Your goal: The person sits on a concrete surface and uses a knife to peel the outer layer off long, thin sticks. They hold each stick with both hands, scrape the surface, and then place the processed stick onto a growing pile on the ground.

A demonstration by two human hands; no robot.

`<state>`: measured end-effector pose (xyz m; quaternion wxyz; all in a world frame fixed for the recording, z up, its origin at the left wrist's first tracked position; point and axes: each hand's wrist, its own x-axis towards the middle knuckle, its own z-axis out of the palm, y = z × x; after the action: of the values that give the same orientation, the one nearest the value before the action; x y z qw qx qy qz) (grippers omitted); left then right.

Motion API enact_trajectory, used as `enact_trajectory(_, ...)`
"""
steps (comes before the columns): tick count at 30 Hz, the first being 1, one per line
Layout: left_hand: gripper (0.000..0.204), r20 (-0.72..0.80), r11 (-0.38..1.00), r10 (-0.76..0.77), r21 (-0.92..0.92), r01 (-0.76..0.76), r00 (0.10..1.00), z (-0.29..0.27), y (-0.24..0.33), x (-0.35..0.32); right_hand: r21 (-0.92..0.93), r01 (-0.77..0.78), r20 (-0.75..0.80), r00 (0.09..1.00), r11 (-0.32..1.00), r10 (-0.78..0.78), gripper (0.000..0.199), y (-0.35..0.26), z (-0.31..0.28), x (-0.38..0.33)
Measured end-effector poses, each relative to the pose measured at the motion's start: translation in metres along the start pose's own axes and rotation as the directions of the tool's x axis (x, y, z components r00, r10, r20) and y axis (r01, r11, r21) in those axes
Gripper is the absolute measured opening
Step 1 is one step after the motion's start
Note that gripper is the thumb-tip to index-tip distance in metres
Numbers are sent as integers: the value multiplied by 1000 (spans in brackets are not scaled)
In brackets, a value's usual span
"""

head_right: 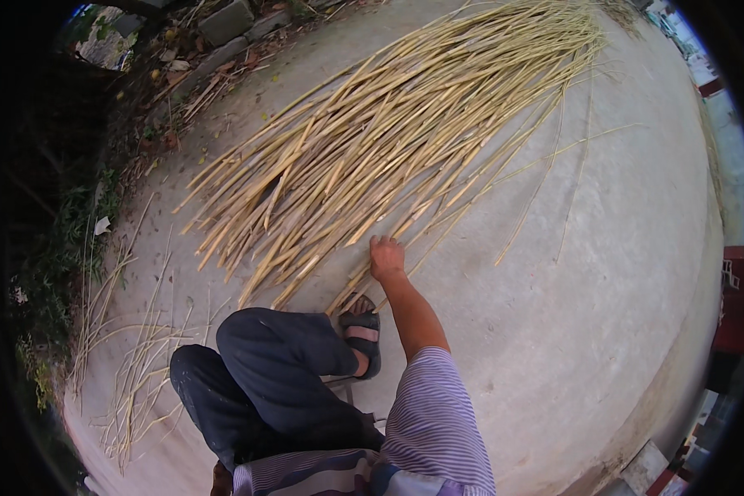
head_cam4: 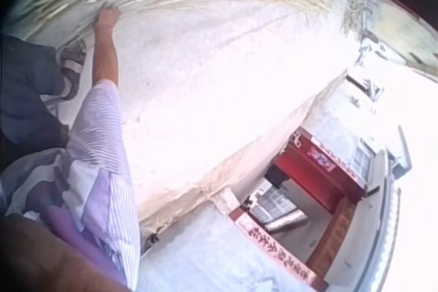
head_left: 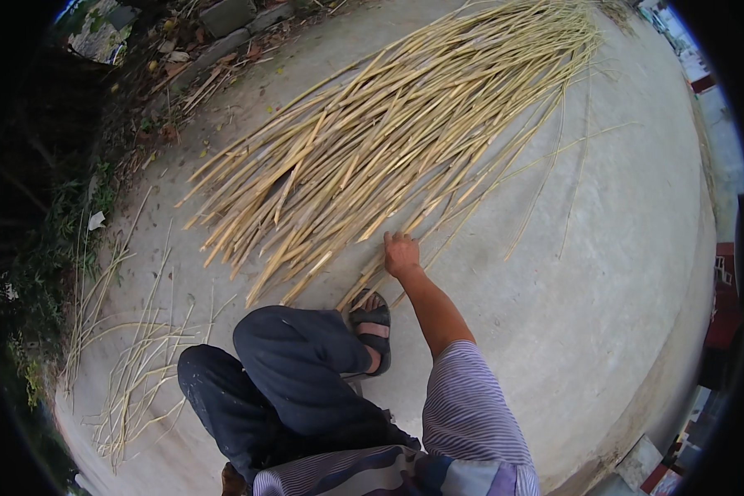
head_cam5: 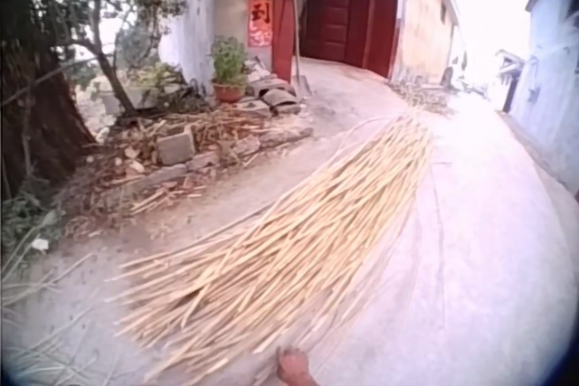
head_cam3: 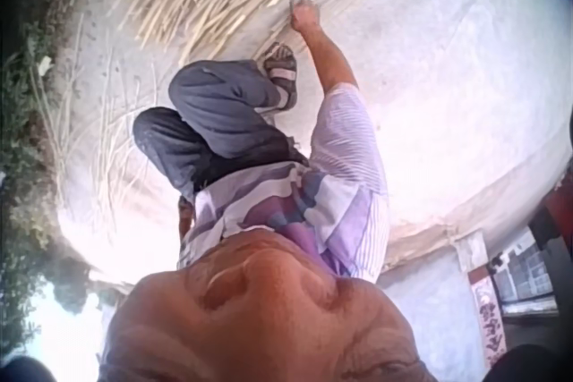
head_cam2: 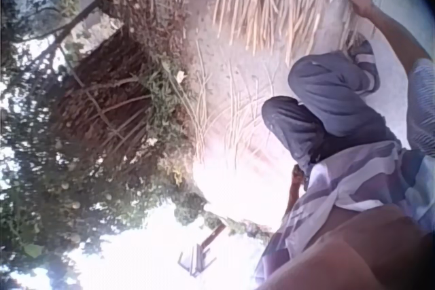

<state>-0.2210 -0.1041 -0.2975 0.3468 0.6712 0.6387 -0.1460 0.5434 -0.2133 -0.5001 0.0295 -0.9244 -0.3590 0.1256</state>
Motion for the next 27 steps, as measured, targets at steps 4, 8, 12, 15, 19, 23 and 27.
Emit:
enact_trajectory(4, 25, 18, 990, 129, 49, -130, 991, -7, -20, 6, -1, 52, -173, 984, 999, -51, 21, 0, -13, 26)
enact_trajectory(8, 25, 77, 961, 233, 135, -241, 970, -18, -29, 12, -57, 27, -179, 983, 998, -37, 14, 6, -26, 52)
enact_trajectory(12, 38, 181, 994, -26, 113, 6, 983, -25, -13, 3, -119, -3, -222, 975, 993, -24, 11, 15, -30, 75)
enact_trajectory(15, 41, 154, 985, -90, -134, 111, 984, -19, -9, -4, -111, -30, -72, 997, 993, 22, 16, 17, -32, 89)
enact_trajectory(19, 44, 171, 995, -102, 10, 102, 980, -24, 7, -6, -149, -103, 9, 994, 983, 106, 19, 23, -29, 98)
enact_trajectory(23, 45, 214, 954, -212, 257, 154, 954, -33, 26, -9, -172, -107, -46, 994, 979, 101, 15, 27, -23, 96)
enact_trajectory(27, 48, 207, 976, -175, 166, 141, 963, -33, 25, -4, -262, -18, -129, 992, 965, -16, 12, 37, -10, 83)
